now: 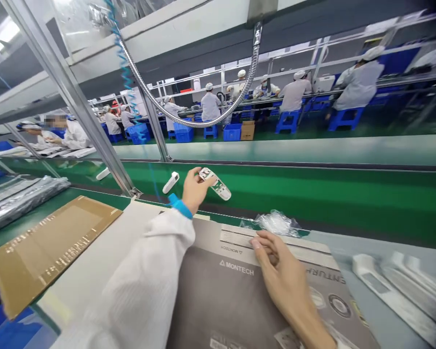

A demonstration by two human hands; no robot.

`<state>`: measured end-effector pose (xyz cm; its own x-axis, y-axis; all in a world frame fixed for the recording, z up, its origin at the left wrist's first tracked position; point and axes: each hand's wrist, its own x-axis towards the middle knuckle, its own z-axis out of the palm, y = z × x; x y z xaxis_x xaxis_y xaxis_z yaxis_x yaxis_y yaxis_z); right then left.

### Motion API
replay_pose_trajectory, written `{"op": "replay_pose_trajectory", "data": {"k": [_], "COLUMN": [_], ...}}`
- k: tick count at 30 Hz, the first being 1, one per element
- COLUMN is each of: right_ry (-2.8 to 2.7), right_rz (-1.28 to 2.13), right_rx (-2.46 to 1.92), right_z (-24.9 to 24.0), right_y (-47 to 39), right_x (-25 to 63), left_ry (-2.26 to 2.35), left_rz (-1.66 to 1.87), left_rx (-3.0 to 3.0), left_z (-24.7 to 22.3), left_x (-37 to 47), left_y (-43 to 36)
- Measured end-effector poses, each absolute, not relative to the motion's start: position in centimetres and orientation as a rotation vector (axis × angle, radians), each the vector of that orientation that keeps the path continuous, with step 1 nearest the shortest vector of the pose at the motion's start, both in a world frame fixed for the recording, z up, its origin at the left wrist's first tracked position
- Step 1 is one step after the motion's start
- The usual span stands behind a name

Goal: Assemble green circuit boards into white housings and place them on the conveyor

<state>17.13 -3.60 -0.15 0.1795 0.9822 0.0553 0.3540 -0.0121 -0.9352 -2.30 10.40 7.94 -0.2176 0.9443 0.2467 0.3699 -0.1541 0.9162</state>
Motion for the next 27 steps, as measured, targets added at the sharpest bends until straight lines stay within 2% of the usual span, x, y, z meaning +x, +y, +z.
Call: {"op": "replay_pose_trajectory", "data": {"k": [2, 4, 11, 16, 21, 24, 27], "right_ry": [-1.345, -1.366, -1.509, -1.798, -1.953, -1.967, -1.887], "right_rz": [0.831, 0.796, 0.581, 0.272, -0.039, -0.014, 0.218], "right_rx": [-1.500, -1.480, -1.391, -1.201, -1.318, -1.311, -1.256], "right_z": [0.0, 0.1, 0.3, 0.5, 0.8, 1.0, 1.1], "right_y": [-3.7, -3.7, -3.8, -3.7, -3.9, -4.6, -4.7], "right_x": [16.9, 16.8, 17.2, 17.4, 16.9, 16.2, 16.2], "left_ry": [1.247, 1.147, 1.393, 1.275, 1.210, 1.273, 1.301], "left_rz": [1.490, 1.387, 0.871, 0.795, 0.774, 0.866, 1.016], "left_rx": [1.344, 1.315, 1.702, 1.879, 1.916, 1.669, 1.392], "left_z": [8.1, 7.1, 1.9, 2.2, 2.4, 2.4, 2.4], "left_x": [-2.6, -2.3, -0.6, -0.4, 0.1, -0.2, -1.0], "left_y": [7.3, 4.2, -1.7, -2.7, -3.0, -2.1, -1.0]}}
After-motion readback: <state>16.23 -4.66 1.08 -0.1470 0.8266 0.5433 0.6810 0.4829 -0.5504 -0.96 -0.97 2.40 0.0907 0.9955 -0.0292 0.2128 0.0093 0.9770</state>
